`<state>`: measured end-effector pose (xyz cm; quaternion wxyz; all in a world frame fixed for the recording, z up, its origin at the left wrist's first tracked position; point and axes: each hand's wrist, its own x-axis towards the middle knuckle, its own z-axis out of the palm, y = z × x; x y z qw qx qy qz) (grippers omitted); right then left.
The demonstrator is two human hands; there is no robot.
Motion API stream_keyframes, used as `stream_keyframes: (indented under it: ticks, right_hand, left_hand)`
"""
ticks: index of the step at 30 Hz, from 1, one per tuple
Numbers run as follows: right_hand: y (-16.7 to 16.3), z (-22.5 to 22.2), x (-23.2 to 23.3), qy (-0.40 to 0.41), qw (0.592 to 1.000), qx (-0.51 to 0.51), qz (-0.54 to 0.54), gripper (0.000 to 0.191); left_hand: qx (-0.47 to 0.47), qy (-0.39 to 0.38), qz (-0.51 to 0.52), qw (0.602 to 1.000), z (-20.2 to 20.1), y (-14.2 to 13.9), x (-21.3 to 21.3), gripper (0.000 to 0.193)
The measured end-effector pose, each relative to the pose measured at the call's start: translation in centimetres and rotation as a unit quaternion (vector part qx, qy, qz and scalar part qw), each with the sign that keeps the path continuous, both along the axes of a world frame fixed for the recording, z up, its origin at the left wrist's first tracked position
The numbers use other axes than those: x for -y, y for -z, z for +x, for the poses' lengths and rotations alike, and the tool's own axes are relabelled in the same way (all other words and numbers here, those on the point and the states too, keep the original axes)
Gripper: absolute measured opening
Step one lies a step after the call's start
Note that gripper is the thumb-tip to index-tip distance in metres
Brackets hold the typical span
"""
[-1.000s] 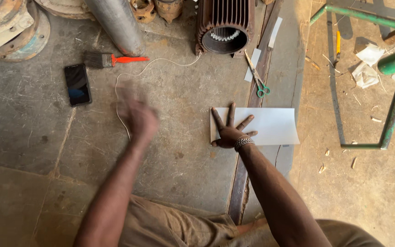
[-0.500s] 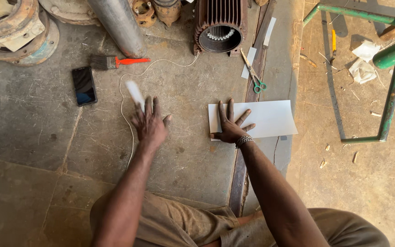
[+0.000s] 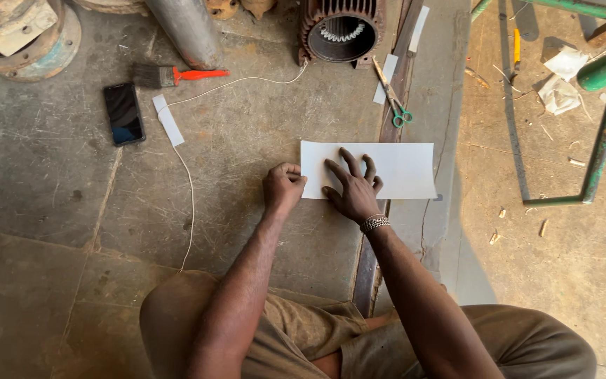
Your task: The person sits on the floor and tears a white sheet of paper into strips by hand, placing each torn strip onto a growing pile of strips on the floor beside them. They repeat this tearing and placing cycle throughout the episode.
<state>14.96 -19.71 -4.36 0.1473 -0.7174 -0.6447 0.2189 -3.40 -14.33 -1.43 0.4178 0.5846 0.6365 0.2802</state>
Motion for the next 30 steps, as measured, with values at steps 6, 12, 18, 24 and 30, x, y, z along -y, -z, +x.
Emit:
stream_keyframes:
  ticks: [6,12,18,24,30]
  right_hand:
    - [-2.3,0.2,-0.4,-0.048,0.995,0.086,-0.023,0.069]
    - [-3.2,0.8,-1.3,-0.061,0.993,0.088,-0.048,0.073]
    - [-3.0,1.1,-1.6,-0.066,0.991,0.099,-0.069,0.083]
    - [-2.6,1.3,-1.8,-0.065,0.992,0.090,-0.066,0.083]
    - [-1.1,2.1,-2.4,-0.064,0.991,0.087,-0.083,0.078]
  left_hand:
    - [0.090,0.014,-0.080,0.993,-1.4,0.6,-0.3,0.032]
    - [0.116,0.096,0.000,0.989,-0.9,1.5,0.3,0.051]
    - [0.044,0.167,0.106,0.979,0.3,0.7,0.7,0.067]
    - [0.098,0.147,0.105,0.979,0.7,1.4,0.7,0.070]
    - [0.018,0.198,0.217,0.956,1.1,1.9,0.3,0.061]
